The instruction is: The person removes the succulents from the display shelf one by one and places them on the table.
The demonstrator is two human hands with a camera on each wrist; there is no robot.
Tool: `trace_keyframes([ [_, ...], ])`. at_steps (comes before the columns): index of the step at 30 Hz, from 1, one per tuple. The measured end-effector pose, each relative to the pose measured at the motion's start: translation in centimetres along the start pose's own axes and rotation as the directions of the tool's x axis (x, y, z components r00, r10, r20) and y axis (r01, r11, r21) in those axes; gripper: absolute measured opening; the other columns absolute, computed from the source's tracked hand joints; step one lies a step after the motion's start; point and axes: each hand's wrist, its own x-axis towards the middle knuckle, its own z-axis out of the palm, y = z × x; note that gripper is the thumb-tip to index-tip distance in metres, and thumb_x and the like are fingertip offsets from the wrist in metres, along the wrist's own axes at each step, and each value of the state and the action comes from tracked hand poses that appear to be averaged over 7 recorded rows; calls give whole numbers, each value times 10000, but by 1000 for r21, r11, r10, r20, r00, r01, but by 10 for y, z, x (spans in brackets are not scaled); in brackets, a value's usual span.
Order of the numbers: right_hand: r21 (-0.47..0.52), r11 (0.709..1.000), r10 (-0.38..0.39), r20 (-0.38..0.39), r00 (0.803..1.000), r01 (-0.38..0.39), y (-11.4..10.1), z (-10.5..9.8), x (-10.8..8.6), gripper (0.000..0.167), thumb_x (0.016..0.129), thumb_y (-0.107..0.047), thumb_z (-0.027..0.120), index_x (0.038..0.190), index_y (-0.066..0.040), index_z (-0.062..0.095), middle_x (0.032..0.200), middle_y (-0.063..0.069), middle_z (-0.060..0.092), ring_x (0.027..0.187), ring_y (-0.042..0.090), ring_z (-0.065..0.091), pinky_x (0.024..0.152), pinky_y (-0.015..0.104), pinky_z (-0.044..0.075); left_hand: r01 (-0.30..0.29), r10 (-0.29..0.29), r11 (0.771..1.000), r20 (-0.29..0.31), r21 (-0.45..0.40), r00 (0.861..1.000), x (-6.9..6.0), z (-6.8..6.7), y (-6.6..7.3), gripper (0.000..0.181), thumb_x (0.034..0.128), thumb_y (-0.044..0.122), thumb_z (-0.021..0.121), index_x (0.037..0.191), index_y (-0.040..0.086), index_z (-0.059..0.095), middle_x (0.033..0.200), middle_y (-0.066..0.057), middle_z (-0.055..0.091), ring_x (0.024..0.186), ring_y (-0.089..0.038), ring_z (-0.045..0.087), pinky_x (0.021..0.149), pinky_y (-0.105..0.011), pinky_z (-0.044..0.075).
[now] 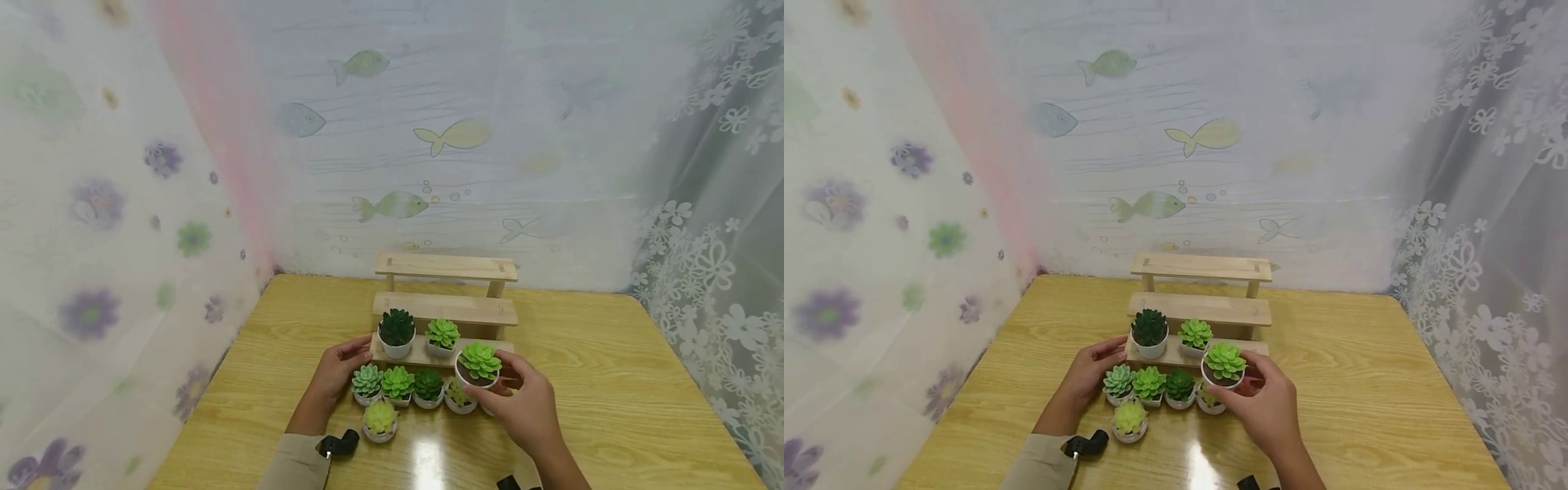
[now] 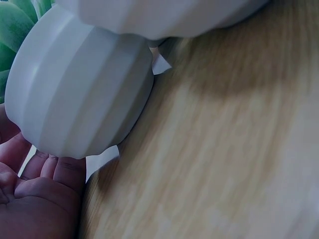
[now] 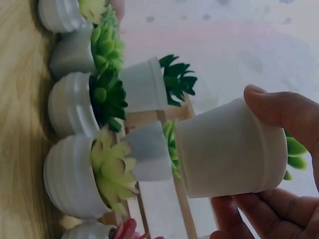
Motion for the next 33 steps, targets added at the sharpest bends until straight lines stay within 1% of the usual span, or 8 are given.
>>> trace_keyframes([
  [4,37,999,-8,26,1000,7,-1,5,-7,811,695,-379,974,1388,-137,629,1156,123,708,980,219,713,782,248,599,2,-2,1000,-1,4,1000,-1,1,1,396,948,107,757,1341,95,710,1275,-129,724,1092,-144,693,836,-225,566],
  [8,38,999,-4,42,999,3,0,10,-10,788,660,-371,992,1348,-178,660,1096,89,727,919,208,707,748,252,587,2,-2,1000,0,4,1000,0,1,1,395,951,108,754,1343,102,710,1283,-127,721,1106,-153,690,842,-227,563],
  [11,19,1000,2,45,999,-3,0,14,-12,778,644,-384,997,1327,-191,679,1100,78,719,936,210,694,793,292,598,4,-4,1000,-2,9,1000,0,1,1,395,948,111,758,1340,109,713,1293,-121,717,1115,-153,688,848,-229,563],
  [15,-27,1000,-14,42,999,15,1,20,-16,778,631,-416,996,1312,-190,696,1187,64,708,984,195,685,872,371,603,5,-5,1000,-6,9,1000,-1,0,1,395,945,109,761,1337,101,714,1296,-126,715,1116,-160,688,847,-234,565],
  [18,-29,999,-37,47,998,38,1,24,-20,774,608,-406,1007,1287,-186,707,1180,46,712,984,189,682,870,384,605,8,-8,1000,-7,11,1000,-1,0,1,395,946,115,761,1338,103,714,1292,-124,716,1116,-159,685,849,-238,563],
  [27,28,997,-76,67,995,74,3,39,-28,774,557,-262,1037,1248,-117,721,1083,4,725,973,105,684,800,334,616,7,-7,1000,3,9,1000,-1,0,1,391,947,106,758,1336,111,716,1291,-120,719,1119,-167,689,856,-249,566],
  [30,86,994,-76,85,993,69,4,43,-30,773,547,-199,1038,1242,-89,718,1093,29,730,970,128,698,789,335,622,7,-7,1000,2,11,1000,0,0,1,391,947,110,759,1336,113,717,1298,-117,717,1127,-170,688,863,-250,566],
  [33,128,991,-54,115,992,39,4,46,-33,764,565,-188,1030,1247,-69,708,1100,67,734,981,173,712,783,310,622,3,-3,1000,-2,14,1000,-1,0,1,388,948,109,758,1334,102,716,1296,-121,717,1122,-170,688,857,-246,567],
])
